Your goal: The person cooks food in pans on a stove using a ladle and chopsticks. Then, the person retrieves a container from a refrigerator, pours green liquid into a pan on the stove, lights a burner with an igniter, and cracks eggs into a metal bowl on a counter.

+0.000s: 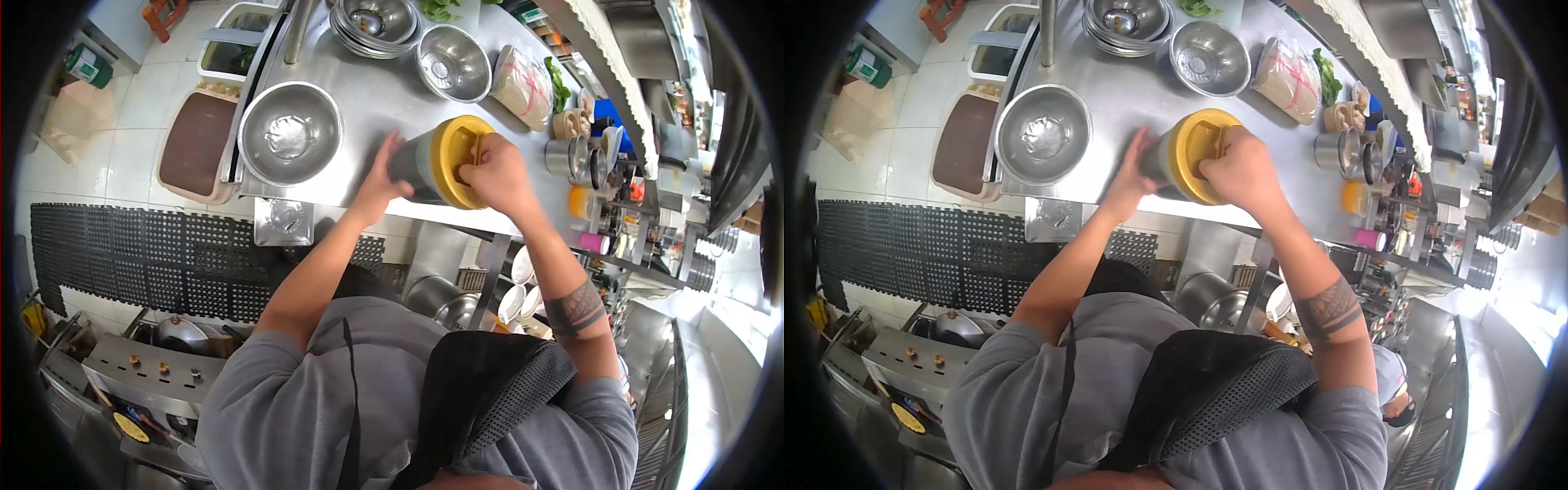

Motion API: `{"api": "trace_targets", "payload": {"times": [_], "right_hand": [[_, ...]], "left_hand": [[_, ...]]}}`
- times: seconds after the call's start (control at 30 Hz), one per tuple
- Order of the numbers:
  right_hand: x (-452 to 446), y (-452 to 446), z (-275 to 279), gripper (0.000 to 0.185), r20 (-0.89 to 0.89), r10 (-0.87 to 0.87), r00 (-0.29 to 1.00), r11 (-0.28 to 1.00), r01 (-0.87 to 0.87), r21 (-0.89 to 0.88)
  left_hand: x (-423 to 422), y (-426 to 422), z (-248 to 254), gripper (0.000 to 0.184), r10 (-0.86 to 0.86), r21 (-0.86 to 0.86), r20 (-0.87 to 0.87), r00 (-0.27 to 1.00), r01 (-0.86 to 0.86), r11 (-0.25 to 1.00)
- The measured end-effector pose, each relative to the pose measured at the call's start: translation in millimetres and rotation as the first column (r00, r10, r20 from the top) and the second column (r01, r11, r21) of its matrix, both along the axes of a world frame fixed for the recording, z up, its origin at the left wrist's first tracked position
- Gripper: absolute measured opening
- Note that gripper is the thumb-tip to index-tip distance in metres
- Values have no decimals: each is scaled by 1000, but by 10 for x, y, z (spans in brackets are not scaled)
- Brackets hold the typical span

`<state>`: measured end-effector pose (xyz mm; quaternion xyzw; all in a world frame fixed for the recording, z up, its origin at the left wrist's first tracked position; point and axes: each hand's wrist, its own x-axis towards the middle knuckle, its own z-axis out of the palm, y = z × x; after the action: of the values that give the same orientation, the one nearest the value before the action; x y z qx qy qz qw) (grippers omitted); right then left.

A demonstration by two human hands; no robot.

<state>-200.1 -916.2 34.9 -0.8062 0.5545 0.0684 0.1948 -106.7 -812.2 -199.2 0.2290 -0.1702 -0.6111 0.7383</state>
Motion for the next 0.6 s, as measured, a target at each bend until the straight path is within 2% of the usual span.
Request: {"api": "trace_targets", "payload": {"times": [0.03,0.07,0.1,0.13,0.17,0.2,0.27,0.37,0.57,0.6], "right_hand": [[15,9,135,36,31,-46,998,998,44,51],[-2,20,215,36,19,-45,999,998,44,41],[-19,27,292,37,40,-56,998,997,54,53],[-17,44,370,37,62,-65,996,996,61,65],[-1,104,453,37,72,-8,997,1000,6,21],[-5,149,498,37,60,-2,998,1000,2,13],[1,213,558,37,26,54,998,998,-53,-38],[-61,251,570,33,39,87,995,996,-86,-29],[-96,319,580,32,55,109,993,991,-113,75],[-114,316,582,32,21,164,986,985,-165,54]], "left_hand": [[-5,34,42,107,-107,-95,-320,941,81,992],[-40,31,100,107,-110,-106,-331,937,79,991],[-92,9,173,94,-201,-111,-536,820,168,980],[-122,-31,283,83,-274,-139,-708,651,251,958],[-132,-108,395,68,-178,34,-719,672,290,957],[-113,-104,479,68,-180,23,-725,665,285,958],[-62,-95,594,56,-232,-7,-769,596,355,935],[28,15,589,60,-337,-31,-705,624,448,894],[64,63,496,56,-423,-119,-686,592,482,868],[45,86,481,56,-422,-115,-689,589,486,866]]}}
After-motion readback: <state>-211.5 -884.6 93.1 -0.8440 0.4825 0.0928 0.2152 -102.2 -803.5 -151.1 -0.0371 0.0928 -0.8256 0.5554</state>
